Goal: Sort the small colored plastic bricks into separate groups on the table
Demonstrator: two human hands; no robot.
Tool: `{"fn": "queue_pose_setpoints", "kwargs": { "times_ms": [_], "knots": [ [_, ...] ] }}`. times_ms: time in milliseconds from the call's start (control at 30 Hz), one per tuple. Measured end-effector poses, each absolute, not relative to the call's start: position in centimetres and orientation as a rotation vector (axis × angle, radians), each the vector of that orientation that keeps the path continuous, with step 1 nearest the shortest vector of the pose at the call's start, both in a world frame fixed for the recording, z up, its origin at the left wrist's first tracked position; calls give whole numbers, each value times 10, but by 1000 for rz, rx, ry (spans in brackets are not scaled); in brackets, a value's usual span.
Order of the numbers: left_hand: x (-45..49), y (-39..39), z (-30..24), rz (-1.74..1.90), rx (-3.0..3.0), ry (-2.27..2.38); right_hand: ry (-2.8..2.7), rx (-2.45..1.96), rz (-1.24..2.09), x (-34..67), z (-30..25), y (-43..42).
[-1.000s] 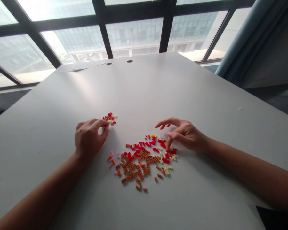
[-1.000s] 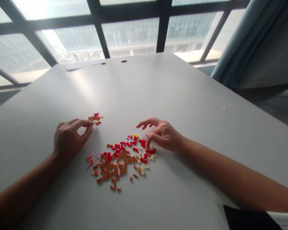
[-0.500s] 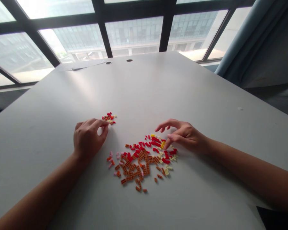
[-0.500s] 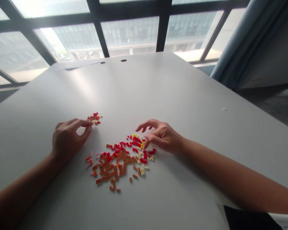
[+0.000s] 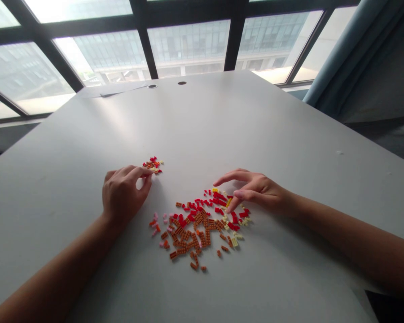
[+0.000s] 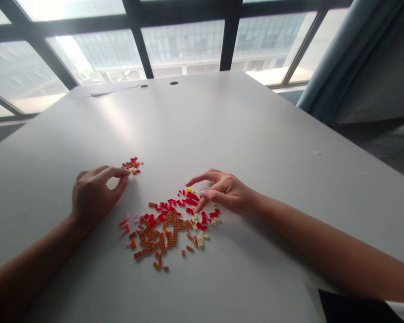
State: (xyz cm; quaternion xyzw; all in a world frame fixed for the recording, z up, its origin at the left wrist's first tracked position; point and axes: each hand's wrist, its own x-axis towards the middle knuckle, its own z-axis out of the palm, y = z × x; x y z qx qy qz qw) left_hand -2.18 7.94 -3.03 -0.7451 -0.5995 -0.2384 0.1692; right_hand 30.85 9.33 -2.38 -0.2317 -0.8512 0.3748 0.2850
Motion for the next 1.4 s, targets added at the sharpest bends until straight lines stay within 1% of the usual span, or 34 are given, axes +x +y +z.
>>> {"fn": "queue_pose_setpoints", "kwargs": {
  "times_ms": [67,167,300,433,633,900,1200,1300,1400],
  "knots": [
    [-22,80,-31,-674,-2117,-1706,-2341,-557,1073,308,-21,91],
    [-22,80,-31,-684,-2110,-1688,-2442,-508,1046,307,-20,88],
    [-21,80,-31,-690,-2108,-1684,-2421,-564,966,306,-22,87],
    [-21,79,-31,-682,-2118,-1689,-2342,-614,960,306,-25,87],
    [-22,79,-31,-677,-2119,-1713,-2388,-657,978,306,-22,88],
    [-22,80,-32,-677,-2119,-1704,-2300,-701,1016,307,-25,88],
    [-23,80,-33,-675,-2119,-1693,-2085,-758,1170,306,-23,87],
    [-23,79,-33,-689,-2122,-1664,-2028,-832,1146,306,-24,88],
    [-23,79,-33,-696,-2122,-1650,-1992,-994,1019,307,-27,88]
  ]
}}
